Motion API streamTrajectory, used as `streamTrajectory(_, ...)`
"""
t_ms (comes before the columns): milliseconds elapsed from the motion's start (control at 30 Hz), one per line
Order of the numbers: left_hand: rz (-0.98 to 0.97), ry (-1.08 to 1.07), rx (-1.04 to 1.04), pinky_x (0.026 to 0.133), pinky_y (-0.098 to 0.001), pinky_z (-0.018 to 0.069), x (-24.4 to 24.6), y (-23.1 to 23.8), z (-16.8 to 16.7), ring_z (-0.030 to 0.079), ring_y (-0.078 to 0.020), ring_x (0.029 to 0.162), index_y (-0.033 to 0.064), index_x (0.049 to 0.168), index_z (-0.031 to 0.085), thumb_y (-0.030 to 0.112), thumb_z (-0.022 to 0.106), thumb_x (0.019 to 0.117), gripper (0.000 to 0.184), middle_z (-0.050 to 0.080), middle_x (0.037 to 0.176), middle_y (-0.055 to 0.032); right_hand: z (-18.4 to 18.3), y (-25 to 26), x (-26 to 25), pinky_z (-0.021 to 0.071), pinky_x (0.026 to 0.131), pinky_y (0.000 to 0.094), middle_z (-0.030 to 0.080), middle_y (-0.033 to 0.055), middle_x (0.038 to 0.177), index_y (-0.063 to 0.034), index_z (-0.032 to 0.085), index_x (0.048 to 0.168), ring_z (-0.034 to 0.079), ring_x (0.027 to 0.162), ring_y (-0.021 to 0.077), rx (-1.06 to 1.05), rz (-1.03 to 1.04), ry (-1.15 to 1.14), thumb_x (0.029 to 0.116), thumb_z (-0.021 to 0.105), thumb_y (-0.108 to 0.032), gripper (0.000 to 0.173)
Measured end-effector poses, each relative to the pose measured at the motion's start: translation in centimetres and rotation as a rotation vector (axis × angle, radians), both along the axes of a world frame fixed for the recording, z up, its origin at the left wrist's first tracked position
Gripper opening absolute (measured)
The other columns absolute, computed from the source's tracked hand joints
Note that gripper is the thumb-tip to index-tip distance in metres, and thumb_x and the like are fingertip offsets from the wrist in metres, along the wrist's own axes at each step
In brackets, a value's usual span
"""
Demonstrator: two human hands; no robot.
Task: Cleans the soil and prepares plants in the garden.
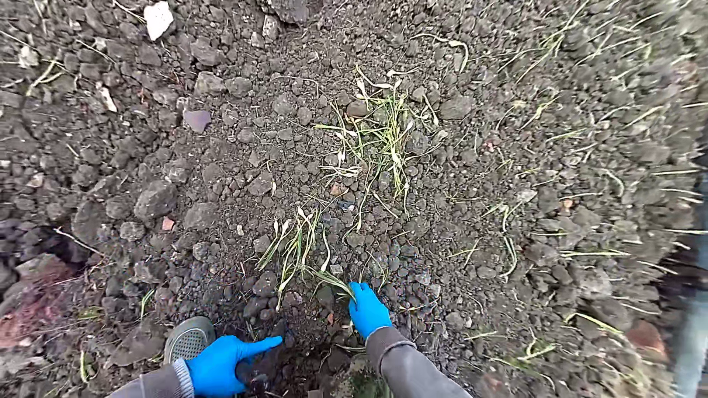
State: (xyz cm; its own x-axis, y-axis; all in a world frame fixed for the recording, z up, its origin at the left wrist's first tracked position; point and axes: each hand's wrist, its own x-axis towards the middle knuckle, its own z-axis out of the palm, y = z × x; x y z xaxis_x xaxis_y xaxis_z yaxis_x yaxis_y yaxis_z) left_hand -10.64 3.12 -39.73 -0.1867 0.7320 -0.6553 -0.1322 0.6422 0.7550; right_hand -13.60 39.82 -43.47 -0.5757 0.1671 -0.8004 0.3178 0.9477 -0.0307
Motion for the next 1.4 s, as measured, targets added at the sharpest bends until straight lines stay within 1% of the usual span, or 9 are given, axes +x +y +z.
streamTrajectory(233,-0.005,-0.024,0.027,0.084,-0.0605,0.0522,-0.4,0.0,0.3,0.07,-0.0359,0.089,0.0405,0.162,0.03,0.021,0.075,0.0881,0.089,0.073,0.096,-0.0186,3.5,-8.3,-7.6,0.0497,0.106,0.052,0.05,0.012,0.154,-0.0175,0.055,0.147,0.051,0.138,0.0342,-0.178,0.452,0.114,0.0974,0.059,-0.009,0.051)
streamTrajectory(367,0.03,0.006,0.079,0.079,-0.0591,0.0522,-0.2,-0.3,0.0,0.068,-0.0352,0.082,0.0382,0.162,0.032,0.019,0.076,0.0865,0.089,0.071,0.088,-0.0179,-1.9,-13.4,-12.4,0.0345,0.108,0.0774,0.011,0.0045,0.175,-0.033,0.021,0.166,0.014,0.157,0.0477,-0.129,0.82,0.058,0.0632,0.091,0.001,0.129)
streamTrajectory(467,0.027,0.01,0.086,0.08,-0.0595,0.0521,0.7,-0.7,-0.2,0.068,-0.0355,0.084,0.0369,0.162,0.031,0.017,0.076,0.0847,0.092,0.071,0.092,-0.0181,-2.3,-14.9,-11.6,0.0591,0.08,0.0559,0.05,0.0084,0.152,-0.0207,0.056,0.147,0.051,0.132,0.0439,-0.114,0.761,0.119,0.0767,0.078,0.007,0.078)
streamTrajectory(567,0.01,0.025,0.076,0.084,-0.0595,0.0523,0.5,-0.7,-0.5,0.069,-0.0359,0.089,0.0371,0.163,0.029,0.019,0.076,0.0861,0.092,0.072,0.097,-0.0187,-0.6,-12.7,-9.8,0.0592,0.084,0.0563,0.056,0.0111,0.143,-0.015,0.065,0.134,0.057,0.129,0.0395,-0.113,0.607,0.035,0.0923,0.065,0.004,0.046)
streamTrajectory(733,0.019,0.043,0.052,0.084,-0.0566,0.0524,0.9,-0.1,-0.7,0.068,-0.0327,0.088,0.0397,0.163,0.027,0.02,0.077,0.0855,0.094,0.072,0.096,-0.0163,5.5,-5.8,-12.7,0.0543,0.094,0.0623,0.042,0.0115,0.161,-0.0145,0.05,0.152,0.047,0.141,0.0432,0.077,0.415,0.322,0.083,0.078,-0.002,0.076)
streamTrajectory(800,0.021,0.055,0.054,0.083,-0.0567,0.0531,1.1,-0.1,-0.7,0.069,-0.0327,0.086,0.04,0.163,0.028,0.02,0.076,0.0855,0.093,0.072,0.094,-0.0164,7.1,-5.3,-13.6,0.0357,0.113,0.0679,0.024,0.0119,0.172,-0.0167,0.038,0.161,0.029,0.153,0.045,0.149,0.383,0.503,0.0794,0.084,-0.01,0.094)
streamTrajectory(933,0.033,0.04,0.043,0.084,-0.0565,0.0528,1.2,0.0,-0.5,0.069,-0.0327,0.087,0.0409,0.163,0.027,0.022,0.077,0.0857,0.094,0.072,0.095,-0.0165,3.2,-9.3,-7.1,0.0486,0.104,0.0544,0.064,0.013,0.137,-0.0115,0.069,0.13,0.057,0.131,0.0349,-0.162,0.756,0.295,0.0979,0.061,-0.01,0.033)
streamTrajectory(1067,0.056,0.068,0.057,0.084,-0.0582,0.0527,1.8,-0.5,-1.0,0.068,-0.0346,0.086,0.0382,0.163,0.028,0.021,0.077,0.0861,0.094,0.072,0.093,-0.0175,-1.9,-14.6,-2.5,0.0245,0.123,0.061,0.045,0.02,0.157,-0.008,0.052,0.148,0.031,0.153,0.0393,-0.263,0.861,-0.109,0.0994,0.06,-0.008,0.05)
streamTrajectory(1400,0.315,0.131,0.135,0.086,-0.0434,0.0574,2.9,-1.4,-2.1,0.072,-0.016,0.092,0.0311,0.156,0.046,0.017,0.078,0.0823,0.082,0.076,0.111,-0.0071,0.4,-12.1,0.8,0.0511,0.102,0.0558,0.055,0.0215,0.143,-0.004,0.059,0.137,0.052,0.134,0.0416,-0.205,0.456,-0.097,0.1037,0.054,-0.008,0.034)
